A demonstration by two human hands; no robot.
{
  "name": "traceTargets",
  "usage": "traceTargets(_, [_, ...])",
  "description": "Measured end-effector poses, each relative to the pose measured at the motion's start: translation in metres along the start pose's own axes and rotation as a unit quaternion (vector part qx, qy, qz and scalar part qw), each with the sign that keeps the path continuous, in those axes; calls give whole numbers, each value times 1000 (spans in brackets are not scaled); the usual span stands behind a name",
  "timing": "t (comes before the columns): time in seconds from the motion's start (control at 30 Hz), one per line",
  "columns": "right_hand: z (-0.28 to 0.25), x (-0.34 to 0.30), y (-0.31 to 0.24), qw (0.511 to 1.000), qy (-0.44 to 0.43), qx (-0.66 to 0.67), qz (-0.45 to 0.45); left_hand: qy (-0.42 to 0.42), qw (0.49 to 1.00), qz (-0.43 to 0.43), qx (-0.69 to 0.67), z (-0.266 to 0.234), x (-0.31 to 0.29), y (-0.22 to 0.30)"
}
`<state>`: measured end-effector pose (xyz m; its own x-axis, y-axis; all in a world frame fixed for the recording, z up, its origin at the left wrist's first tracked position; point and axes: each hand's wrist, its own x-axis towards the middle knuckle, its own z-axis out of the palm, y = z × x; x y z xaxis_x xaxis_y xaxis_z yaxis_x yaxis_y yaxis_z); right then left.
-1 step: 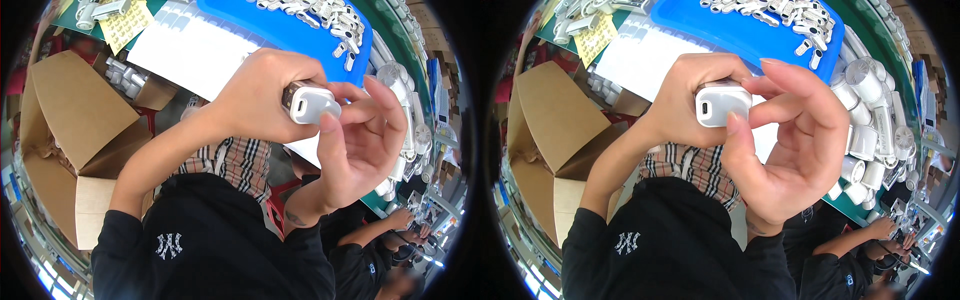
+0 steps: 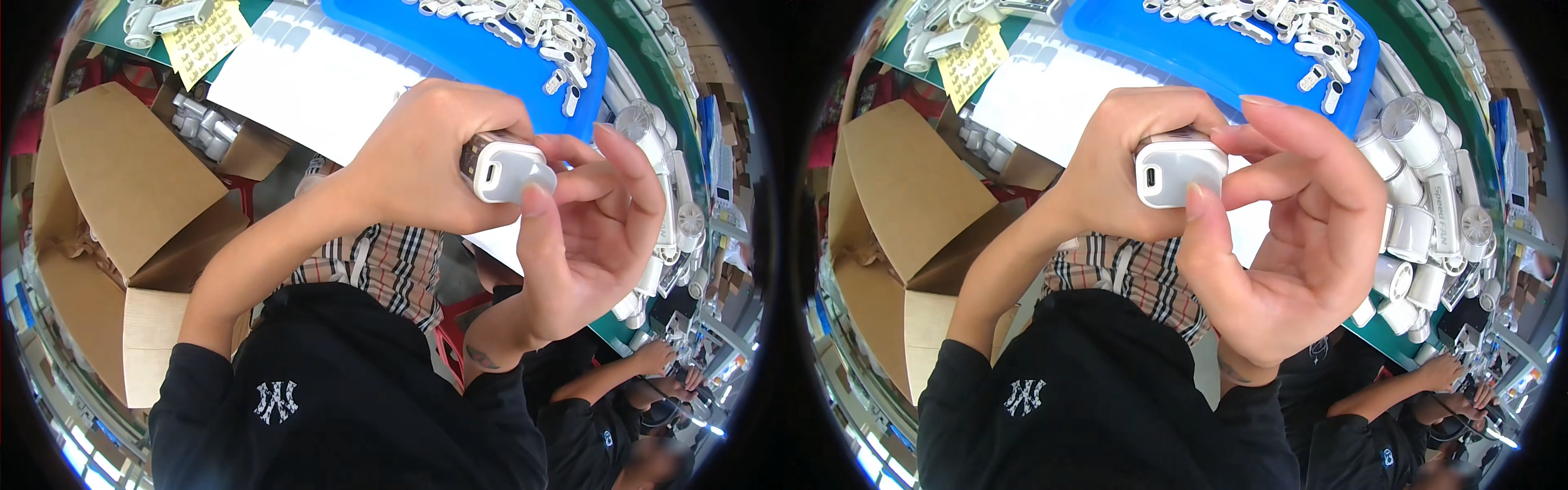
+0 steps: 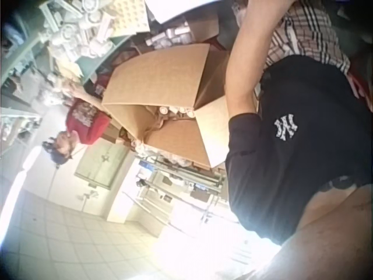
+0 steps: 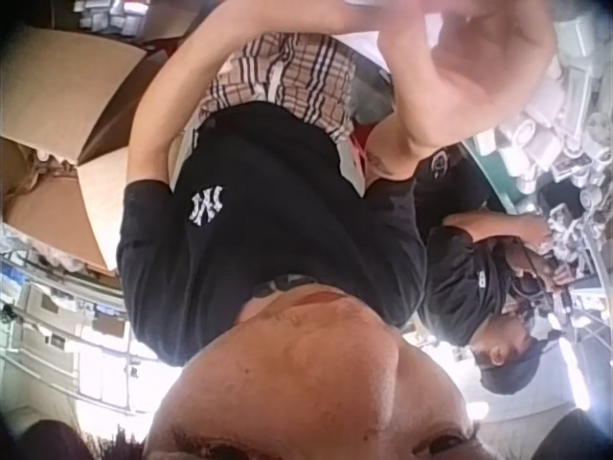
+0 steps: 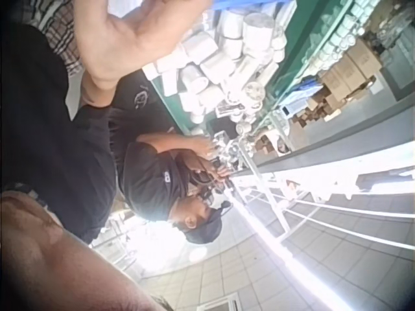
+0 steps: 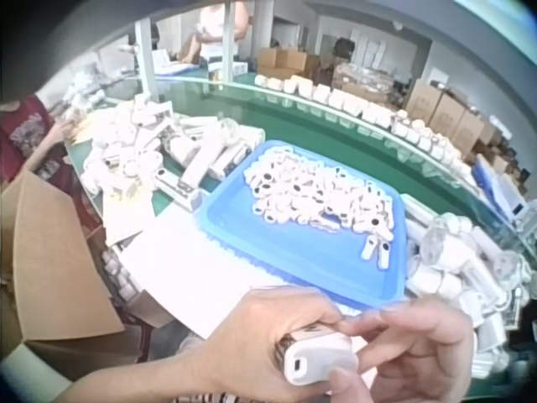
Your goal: Assembling the components of small portable electronic fans on a factory production line.
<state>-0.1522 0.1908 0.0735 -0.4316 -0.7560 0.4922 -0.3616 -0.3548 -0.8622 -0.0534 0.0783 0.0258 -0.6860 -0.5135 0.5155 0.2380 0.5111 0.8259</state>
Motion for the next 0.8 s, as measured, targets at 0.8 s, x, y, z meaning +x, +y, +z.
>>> traceTargets(0.8, [-19, 17, 25, 963, -169, 148, 146, -66, 997, -38, -5, -14, 3, 5])
